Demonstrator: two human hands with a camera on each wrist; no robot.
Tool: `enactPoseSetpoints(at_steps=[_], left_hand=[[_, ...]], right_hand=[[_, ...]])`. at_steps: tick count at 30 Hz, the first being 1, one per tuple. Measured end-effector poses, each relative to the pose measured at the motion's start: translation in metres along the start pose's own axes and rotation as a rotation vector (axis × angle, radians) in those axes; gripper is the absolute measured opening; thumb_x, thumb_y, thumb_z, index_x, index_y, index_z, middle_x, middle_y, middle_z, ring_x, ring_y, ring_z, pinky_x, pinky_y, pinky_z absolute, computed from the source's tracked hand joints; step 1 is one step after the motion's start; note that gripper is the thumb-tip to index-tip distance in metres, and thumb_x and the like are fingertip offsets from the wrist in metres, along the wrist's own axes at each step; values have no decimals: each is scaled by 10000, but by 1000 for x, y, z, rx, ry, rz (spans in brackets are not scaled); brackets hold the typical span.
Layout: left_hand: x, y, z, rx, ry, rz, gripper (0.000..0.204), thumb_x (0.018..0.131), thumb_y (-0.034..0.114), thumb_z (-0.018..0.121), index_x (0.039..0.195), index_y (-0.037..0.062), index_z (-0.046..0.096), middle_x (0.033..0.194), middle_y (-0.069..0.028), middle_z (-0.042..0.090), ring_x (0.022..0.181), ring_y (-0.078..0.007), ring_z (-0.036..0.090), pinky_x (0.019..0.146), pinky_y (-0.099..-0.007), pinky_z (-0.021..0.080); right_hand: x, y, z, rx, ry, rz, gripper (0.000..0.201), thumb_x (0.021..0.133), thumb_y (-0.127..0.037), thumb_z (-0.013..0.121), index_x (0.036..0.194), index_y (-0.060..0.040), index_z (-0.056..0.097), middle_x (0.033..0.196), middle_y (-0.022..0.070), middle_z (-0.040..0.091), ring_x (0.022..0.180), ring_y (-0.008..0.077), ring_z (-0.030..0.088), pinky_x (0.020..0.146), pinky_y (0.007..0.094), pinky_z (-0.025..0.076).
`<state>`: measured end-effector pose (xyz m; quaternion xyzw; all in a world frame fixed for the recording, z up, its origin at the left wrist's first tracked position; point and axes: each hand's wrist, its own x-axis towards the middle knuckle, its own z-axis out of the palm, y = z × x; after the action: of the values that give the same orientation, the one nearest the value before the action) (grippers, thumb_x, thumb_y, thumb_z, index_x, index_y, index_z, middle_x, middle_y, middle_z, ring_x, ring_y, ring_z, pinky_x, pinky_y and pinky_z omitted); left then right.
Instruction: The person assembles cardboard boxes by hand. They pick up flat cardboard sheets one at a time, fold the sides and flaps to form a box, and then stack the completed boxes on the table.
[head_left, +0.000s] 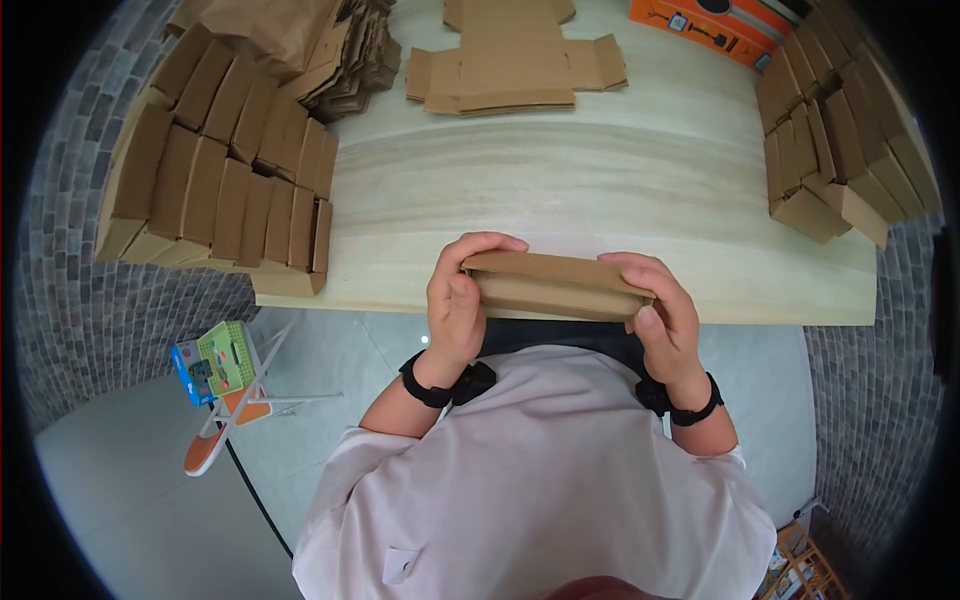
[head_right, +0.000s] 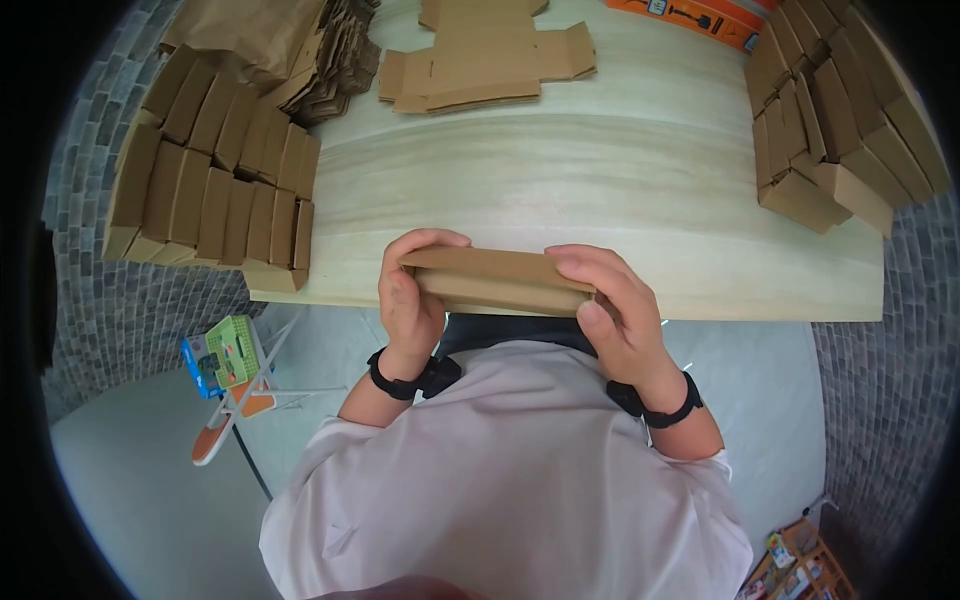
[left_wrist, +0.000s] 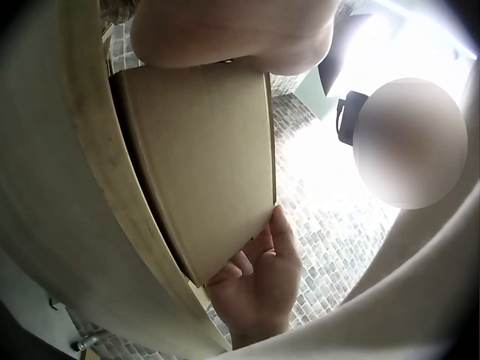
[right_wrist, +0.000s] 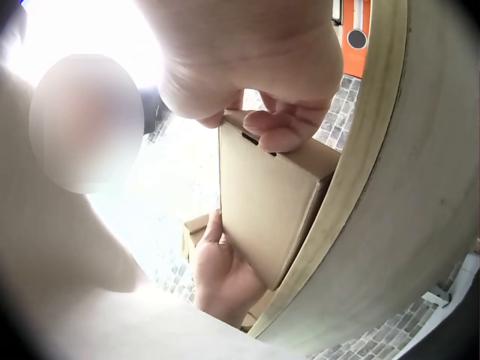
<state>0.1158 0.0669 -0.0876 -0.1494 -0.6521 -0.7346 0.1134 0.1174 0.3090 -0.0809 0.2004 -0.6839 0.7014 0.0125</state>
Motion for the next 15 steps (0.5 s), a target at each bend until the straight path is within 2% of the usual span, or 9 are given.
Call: enactPoseSetpoints(at_steps=[2, 3, 4, 5, 6, 8, 10, 12, 15], left_hand=[[-2, 3, 0, -9, -7, -18, 542, 1059, 501, 372, 1259, 13, 499, 1174, -180, 624, 1080, -255, 598, 963, -385, 467], [-2, 4, -1, -20, -16, -37, 553, 1055, 510, 378, 1265, 13, 498, 1173, -179, 624, 1083, -258, 596, 957, -385, 470], [-2, 2, -1, -19, -12, -33, 553, 1055, 510, 378, 1265, 13, 498, 1173, -179, 624, 1083, -258, 596, 957, -385, 470], [-2, 1, -2, 75, -44, 3, 568, 1051, 522, 375, 1268, 12, 496, 1172, -178, 623, 1085, -261, 595, 956, -386, 473], [-2, -1, -3, 169, -77, 38, 583, 1047, 535, 372, 1272, 11, 494, 1171, -176, 623, 1086, -264, 593, 954, -387, 475], [-1, -2, -5, 148, -103, 40, 605, 1042, 551, 363, 1283, 11, 490, 1170, -176, 621, 1086, -268, 592, 959, -391, 472], [-1, -1, -4, 125, -129, 38, 627, 1037, 567, 354, 1294, 10, 485, 1169, -176, 620, 1087, -273, 591, 965, -396, 469], [0, -1, 0, -145, -118, 67, 638, 1041, 568, 332, 1322, 13, 475, 1182, -181, 617, 1086, -281, 591, 975, -410, 464], [-4, 0, -4, -83, -137, 8, 611, 1029, 561, 394, 1349, 42, 445, 1215, -220, 574, 1095, -290, 585, 956, -429, 480]], right_hand=[[-1, 9, -3, -107, -29, -162, 388, 1023, -360, 544, 1259, -55, 590, 1243, 186, 644, 934, 234, 656, 670, 268, 509], [0, 12, -4, -106, -33, -166, 388, 1023, -360, 544, 1259, -55, 590, 1243, 186, 644, 934, 234, 656, 670, 268, 509], [-1, 14, -4, -146, -42, -244, 397, 1020, -361, 554, 1274, -56, 567, 1241, 199, 643, 942, 259, 665, 668, 278, 526], [-1, 16, -4, -187, -51, -321, 410, 1017, -363, 565, 1289, -57, 545, 1238, 212, 641, 951, 285, 674, 667, 288, 543], [-1, 18, -4, -186, -54, -323, 410, 1017, -363, 565, 1289, -57, 545, 1238, 212, 641, 951, 285, 674, 667, 288, 543], [-2, 21, -3, -178, -25, -364, 456, 1008, -370, 582, 1328, -58, 493, 1238, 237, 636, 1011, 335, 675, 748, 336, 567], [-2, 21, -4, -203, -15, -353, 466, 1011, -378, 573, 1337, -58, 481, 1241, 249, 633, 1042, 349, 670, 786, 359, 566], [-2, 20, -4, -228, -5, -344, 476, 1014, -386, 563, 1345, -57, 469, 1243, 260, 630, 1073, 362, 666, 824, 381, 565], [-1, 14, -3, -244, 23, -307, 458, 1021, -379, 550, 1335, -51, 486, 1253, 271, 626, 1095, 384, 657, 861, 400, 554]])
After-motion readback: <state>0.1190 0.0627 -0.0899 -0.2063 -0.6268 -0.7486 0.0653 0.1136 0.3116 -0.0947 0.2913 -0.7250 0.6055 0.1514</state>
